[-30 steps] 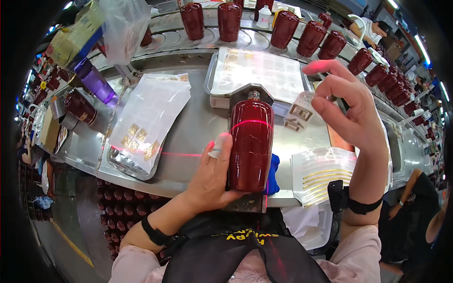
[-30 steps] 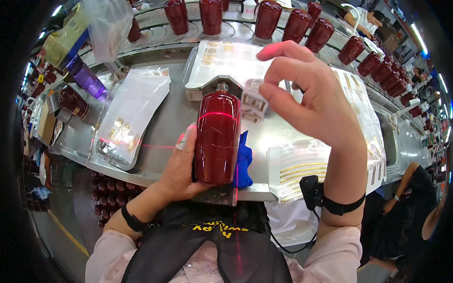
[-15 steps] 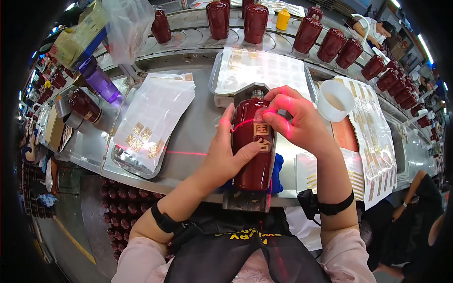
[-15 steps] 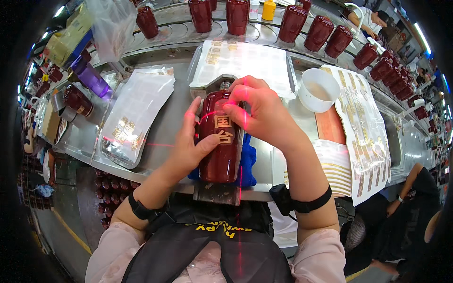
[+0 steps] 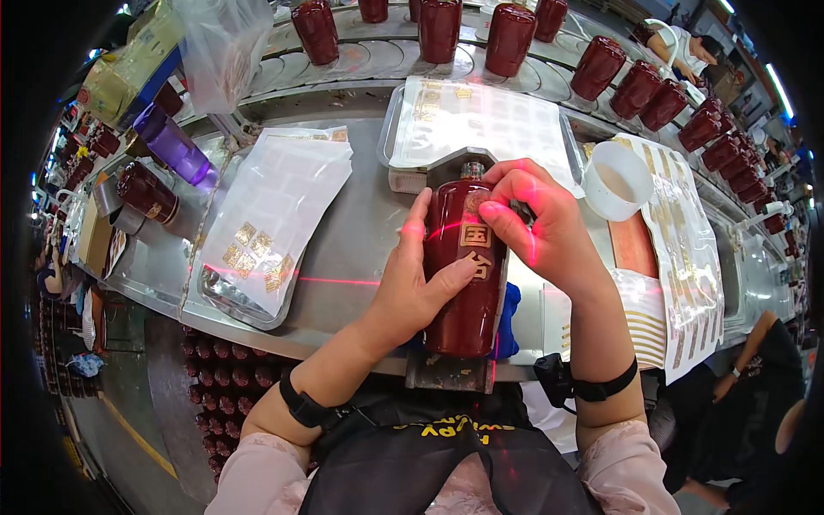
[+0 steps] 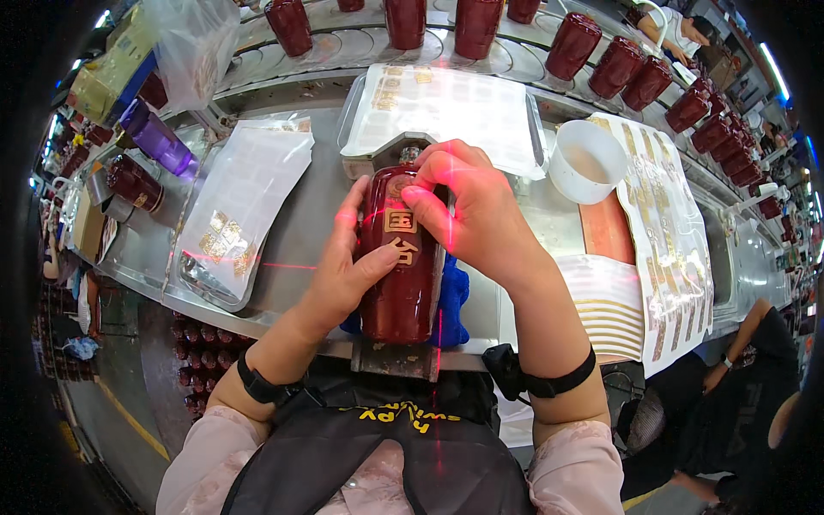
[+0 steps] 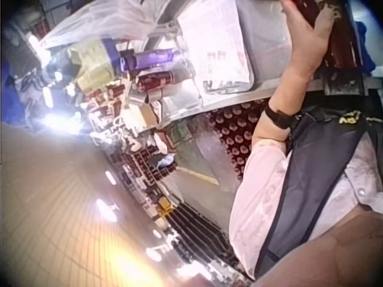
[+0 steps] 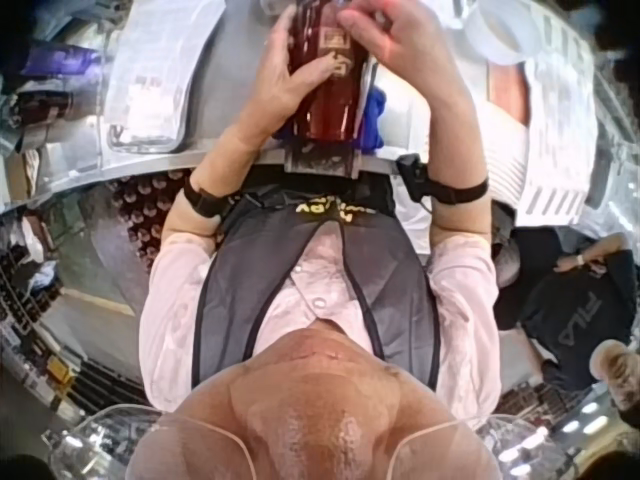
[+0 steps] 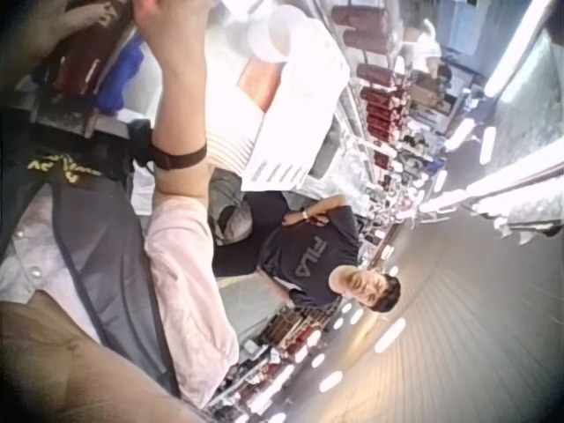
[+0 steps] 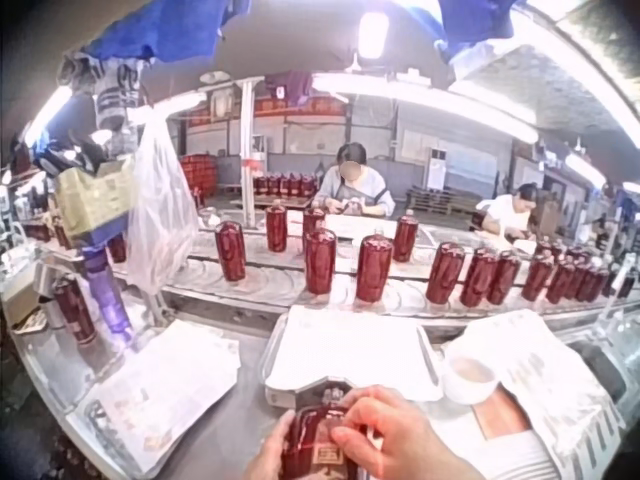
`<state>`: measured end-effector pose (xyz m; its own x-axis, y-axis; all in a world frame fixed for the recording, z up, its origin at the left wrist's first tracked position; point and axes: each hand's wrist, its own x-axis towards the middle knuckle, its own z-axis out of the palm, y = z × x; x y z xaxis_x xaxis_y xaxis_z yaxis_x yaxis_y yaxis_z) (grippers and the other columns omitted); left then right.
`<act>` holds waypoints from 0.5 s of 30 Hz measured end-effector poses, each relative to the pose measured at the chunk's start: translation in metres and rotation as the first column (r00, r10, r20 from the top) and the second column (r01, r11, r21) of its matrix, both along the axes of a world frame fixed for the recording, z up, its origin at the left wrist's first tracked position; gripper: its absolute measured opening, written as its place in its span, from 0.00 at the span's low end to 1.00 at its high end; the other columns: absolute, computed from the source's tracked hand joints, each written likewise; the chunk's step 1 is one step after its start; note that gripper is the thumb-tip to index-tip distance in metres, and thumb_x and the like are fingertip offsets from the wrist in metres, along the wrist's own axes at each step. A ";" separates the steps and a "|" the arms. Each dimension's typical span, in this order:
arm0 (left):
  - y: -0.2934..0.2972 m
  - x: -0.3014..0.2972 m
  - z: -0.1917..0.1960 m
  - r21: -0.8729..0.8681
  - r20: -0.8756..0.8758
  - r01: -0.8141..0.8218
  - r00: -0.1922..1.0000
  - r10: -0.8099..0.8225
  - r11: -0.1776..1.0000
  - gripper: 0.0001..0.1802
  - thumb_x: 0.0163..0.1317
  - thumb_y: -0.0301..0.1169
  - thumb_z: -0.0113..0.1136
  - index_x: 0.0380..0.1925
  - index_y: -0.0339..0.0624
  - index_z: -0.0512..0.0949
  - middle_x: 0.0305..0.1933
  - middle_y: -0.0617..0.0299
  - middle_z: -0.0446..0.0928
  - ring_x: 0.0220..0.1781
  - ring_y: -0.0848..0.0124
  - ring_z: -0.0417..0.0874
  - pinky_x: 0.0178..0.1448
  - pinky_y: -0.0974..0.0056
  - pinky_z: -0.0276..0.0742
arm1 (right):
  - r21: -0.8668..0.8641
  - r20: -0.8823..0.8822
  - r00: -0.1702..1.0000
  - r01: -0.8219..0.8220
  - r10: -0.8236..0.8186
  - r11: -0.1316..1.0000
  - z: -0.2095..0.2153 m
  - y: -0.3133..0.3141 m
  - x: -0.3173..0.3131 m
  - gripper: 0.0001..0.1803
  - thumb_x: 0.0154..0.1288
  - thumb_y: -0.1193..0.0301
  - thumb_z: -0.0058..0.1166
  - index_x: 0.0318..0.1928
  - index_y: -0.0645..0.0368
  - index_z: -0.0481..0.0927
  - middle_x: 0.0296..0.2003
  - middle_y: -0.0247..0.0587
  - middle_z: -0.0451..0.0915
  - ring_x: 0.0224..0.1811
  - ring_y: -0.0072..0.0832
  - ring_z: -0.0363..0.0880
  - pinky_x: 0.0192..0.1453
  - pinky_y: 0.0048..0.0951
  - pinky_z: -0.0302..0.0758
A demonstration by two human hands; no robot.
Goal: Applying decorative labels and seals to red liquor bottles on a production line.
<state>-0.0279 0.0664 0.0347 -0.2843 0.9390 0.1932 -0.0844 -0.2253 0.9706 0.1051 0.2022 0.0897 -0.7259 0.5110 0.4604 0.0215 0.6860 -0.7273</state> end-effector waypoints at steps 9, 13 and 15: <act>0.001 -0.002 0.000 -0.006 -0.004 0.016 1.000 -0.016 1.000 0.50 0.63 0.37 0.63 0.72 0.29 0.40 0.65 0.45 0.66 0.64 0.63 0.71 0.67 0.60 0.66 | 0.019 0.001 1.000 0.004 -0.004 1.000 -0.001 0.001 0.000 0.08 0.58 0.75 0.62 0.31 0.62 0.74 0.37 0.45 0.77 0.43 0.41 0.75 0.48 0.37 0.73; 0.001 -0.002 0.000 0.013 -0.024 0.022 0.999 -0.022 1.000 0.50 0.63 0.37 0.62 0.72 0.29 0.39 0.65 0.45 0.65 0.64 0.63 0.71 0.67 0.60 0.66 | 0.024 0.000 1.000 0.013 -0.013 1.000 -0.001 0.001 -0.001 0.08 0.58 0.75 0.62 0.31 0.62 0.74 0.36 0.45 0.77 0.43 0.41 0.75 0.47 0.37 0.73; 0.001 -0.002 0.000 0.005 0.000 0.030 1.000 -0.030 1.000 0.50 0.63 0.37 0.62 0.72 0.29 0.39 0.66 0.46 0.65 0.64 0.63 0.71 0.67 0.60 0.66 | 0.035 0.003 1.000 0.019 -0.019 0.999 -0.001 0.001 -0.001 0.08 0.58 0.75 0.62 0.31 0.62 0.74 0.36 0.45 0.77 0.43 0.41 0.75 0.47 0.36 0.73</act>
